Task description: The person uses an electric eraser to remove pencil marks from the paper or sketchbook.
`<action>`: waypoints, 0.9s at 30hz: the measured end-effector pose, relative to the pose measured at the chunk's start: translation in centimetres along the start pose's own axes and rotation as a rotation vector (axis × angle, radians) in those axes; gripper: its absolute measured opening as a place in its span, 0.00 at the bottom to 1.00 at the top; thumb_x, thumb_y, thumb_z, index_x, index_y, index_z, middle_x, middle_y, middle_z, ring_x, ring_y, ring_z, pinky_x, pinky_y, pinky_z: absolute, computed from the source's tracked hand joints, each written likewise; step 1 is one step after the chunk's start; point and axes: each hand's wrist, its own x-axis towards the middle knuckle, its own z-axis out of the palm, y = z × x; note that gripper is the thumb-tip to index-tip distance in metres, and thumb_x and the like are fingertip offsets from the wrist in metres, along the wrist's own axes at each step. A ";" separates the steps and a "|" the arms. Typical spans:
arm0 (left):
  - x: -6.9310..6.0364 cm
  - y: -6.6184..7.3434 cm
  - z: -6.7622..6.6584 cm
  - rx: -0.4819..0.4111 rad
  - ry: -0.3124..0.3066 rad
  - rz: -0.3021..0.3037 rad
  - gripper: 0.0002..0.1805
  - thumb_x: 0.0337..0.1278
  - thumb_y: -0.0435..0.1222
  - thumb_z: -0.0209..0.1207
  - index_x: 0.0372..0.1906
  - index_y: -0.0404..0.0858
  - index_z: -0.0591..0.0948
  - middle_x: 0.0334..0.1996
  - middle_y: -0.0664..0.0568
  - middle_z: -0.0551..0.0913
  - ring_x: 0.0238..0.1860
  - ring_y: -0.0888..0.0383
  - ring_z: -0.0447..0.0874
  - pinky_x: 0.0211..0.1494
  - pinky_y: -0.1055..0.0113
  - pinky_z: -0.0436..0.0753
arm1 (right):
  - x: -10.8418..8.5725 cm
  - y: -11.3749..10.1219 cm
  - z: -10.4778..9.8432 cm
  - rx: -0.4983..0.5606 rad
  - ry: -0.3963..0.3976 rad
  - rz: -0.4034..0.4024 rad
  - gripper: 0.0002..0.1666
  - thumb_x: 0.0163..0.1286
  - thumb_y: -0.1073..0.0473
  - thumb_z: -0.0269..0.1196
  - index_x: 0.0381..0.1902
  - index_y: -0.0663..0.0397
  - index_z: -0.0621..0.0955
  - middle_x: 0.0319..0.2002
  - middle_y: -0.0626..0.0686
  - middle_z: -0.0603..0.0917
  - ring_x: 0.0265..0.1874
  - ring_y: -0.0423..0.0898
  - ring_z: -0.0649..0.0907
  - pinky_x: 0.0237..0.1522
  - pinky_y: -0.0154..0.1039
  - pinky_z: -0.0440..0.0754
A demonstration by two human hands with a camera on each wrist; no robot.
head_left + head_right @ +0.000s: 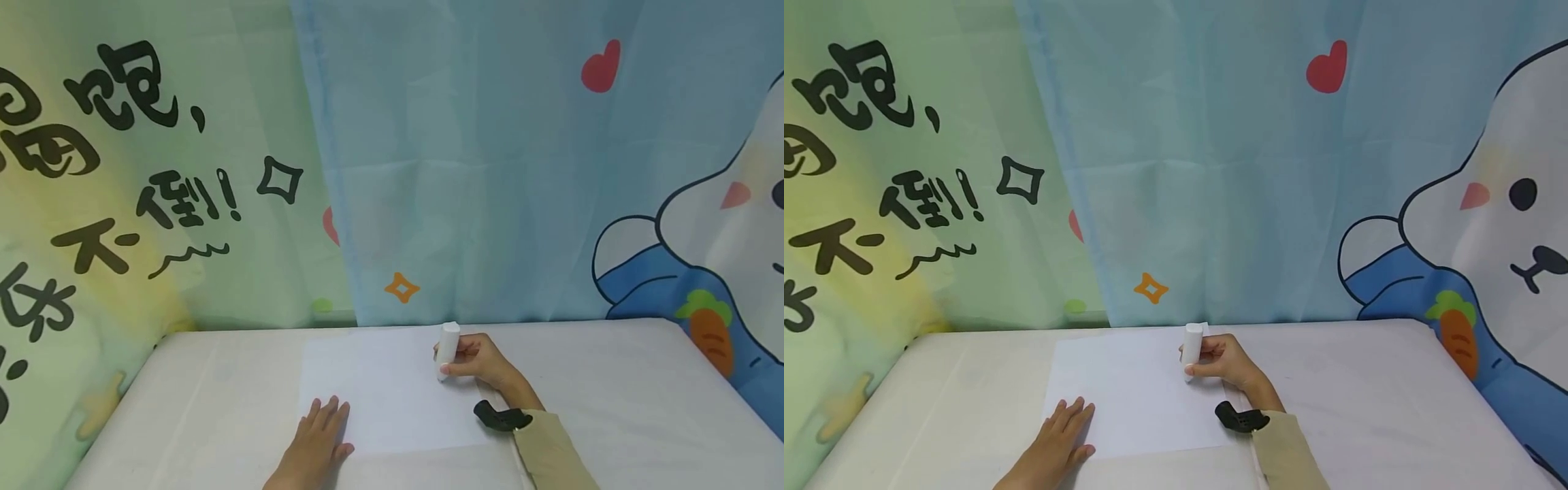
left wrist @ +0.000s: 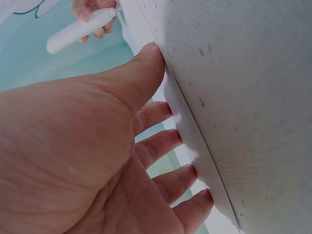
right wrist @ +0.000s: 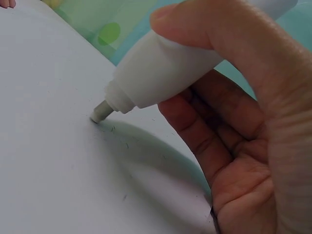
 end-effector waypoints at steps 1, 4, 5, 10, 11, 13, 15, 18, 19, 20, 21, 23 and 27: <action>0.0 0.0 0.0 0.000 0.001 0.000 0.34 0.65 0.47 0.55 0.67 0.28 0.67 0.68 0.30 0.64 0.69 0.27 0.56 0.64 0.31 0.63 | 0.0 0.0 0.0 0.003 -0.002 0.004 0.24 0.52 0.74 0.72 0.44 0.86 0.76 0.39 0.39 0.87 0.45 0.35 0.83 0.53 0.25 0.76; 0.0 0.0 -0.1 0.003 -0.002 -0.002 0.34 0.65 0.47 0.55 0.67 0.28 0.66 0.69 0.31 0.64 0.69 0.28 0.56 0.64 0.32 0.62 | 0.1 0.0 -0.1 -0.005 -0.005 0.009 0.24 0.53 0.72 0.72 0.44 0.85 0.77 0.40 0.43 0.88 0.45 0.35 0.83 0.53 0.25 0.76; 0.1 0.0 -0.1 0.006 -0.001 -0.001 0.34 0.65 0.47 0.55 0.67 0.28 0.66 0.69 0.31 0.64 0.69 0.28 0.56 0.64 0.32 0.63 | 0.1 -0.1 -0.1 -0.011 -0.005 0.014 0.23 0.53 0.72 0.72 0.44 0.83 0.78 0.40 0.45 0.88 0.45 0.35 0.83 0.53 0.25 0.75; 0.0 -0.1 0.0 0.014 0.009 0.016 0.34 0.66 0.47 0.55 0.67 0.27 0.67 0.68 0.30 0.64 0.69 0.27 0.57 0.63 0.32 0.64 | 0.1 -0.1 -0.1 -0.039 -0.005 0.041 0.23 0.53 0.70 0.73 0.44 0.80 0.80 0.41 0.51 0.89 0.45 0.35 0.83 0.53 0.25 0.76; 0.0 -0.1 0.0 0.014 0.013 0.022 0.34 0.66 0.47 0.55 0.67 0.26 0.67 0.68 0.30 0.65 0.68 0.27 0.58 0.63 0.31 0.64 | 0.0 -0.2 -0.1 -0.042 -0.007 0.045 0.23 0.53 0.70 0.73 0.44 0.81 0.79 0.41 0.51 0.89 0.45 0.35 0.83 0.53 0.25 0.75; 0.0 -0.2 0.0 0.009 0.020 0.032 0.34 0.67 0.47 0.54 0.67 0.26 0.67 0.68 0.30 0.65 0.68 0.27 0.58 0.63 0.31 0.64 | 0.0 -0.3 -0.1 -0.052 -0.010 0.047 0.24 0.53 0.70 0.73 0.45 0.82 0.78 0.42 0.53 0.88 0.45 0.35 0.83 0.53 0.25 0.75; 0.0 -0.2 0.0 0.005 0.024 0.038 0.34 0.67 0.47 0.54 0.67 0.26 0.67 0.68 0.29 0.65 0.68 0.26 0.58 0.62 0.31 0.64 | 0.0 -0.3 -0.1 -0.053 -0.012 0.052 0.25 0.53 0.70 0.72 0.46 0.83 0.78 0.42 0.55 0.88 0.45 0.34 0.83 0.53 0.25 0.75; 0.0 -0.2 0.0 0.011 0.026 0.039 0.34 0.67 0.47 0.54 0.67 0.26 0.67 0.67 0.29 0.65 0.68 0.26 0.58 0.62 0.31 0.64 | -0.1 -0.4 -0.1 -0.051 -0.011 0.051 0.25 0.54 0.71 0.72 0.46 0.84 0.77 0.42 0.52 0.88 0.45 0.34 0.83 0.52 0.25 0.75; 0.0 -0.2 0.0 0.016 0.027 0.041 0.34 0.67 0.47 0.54 0.66 0.26 0.67 0.67 0.29 0.65 0.68 0.26 0.58 0.62 0.31 0.65 | -0.1 -0.4 -0.1 -0.047 -0.011 0.055 0.25 0.54 0.71 0.72 0.47 0.84 0.77 0.42 0.50 0.88 0.45 0.34 0.83 0.52 0.25 0.75; 0.0 -0.3 0.0 0.019 0.028 0.043 0.34 0.67 0.48 0.54 0.66 0.26 0.67 0.67 0.29 0.65 0.68 0.26 0.58 0.62 0.31 0.65 | -0.1 -0.4 -0.1 -0.042 -0.008 0.062 0.26 0.54 0.71 0.72 0.47 0.84 0.77 0.41 0.47 0.88 0.45 0.34 0.83 0.52 0.25 0.75; 0.0 -0.3 0.1 0.024 0.027 0.045 0.34 0.67 0.48 0.54 0.66 0.25 0.67 0.67 0.29 0.65 0.67 0.26 0.59 0.62 0.31 0.65 | -0.1 -0.4 0.0 -0.041 -0.004 0.061 0.26 0.54 0.71 0.72 0.47 0.84 0.77 0.41 0.44 0.88 0.45 0.34 0.83 0.52 0.25 0.76; 0.0 -0.4 0.1 0.025 0.029 0.052 0.34 0.67 0.48 0.53 0.66 0.25 0.67 0.67 0.29 0.65 0.67 0.26 0.59 0.62 0.31 0.65 | -0.1 -0.3 0.0 -0.036 0.002 0.067 0.26 0.54 0.71 0.72 0.47 0.84 0.77 0.40 0.40 0.88 0.45 0.34 0.84 0.52 0.25 0.76; -0.1 -0.5 0.1 0.022 0.035 0.067 0.35 0.68 0.51 0.51 0.66 0.25 0.67 0.67 0.28 0.65 0.67 0.25 0.59 0.61 0.31 0.66 | 0.0 -0.2 0.0 -0.032 0.012 0.071 0.27 0.54 0.71 0.72 0.48 0.84 0.76 0.40 0.38 0.87 0.45 0.34 0.84 0.52 0.25 0.76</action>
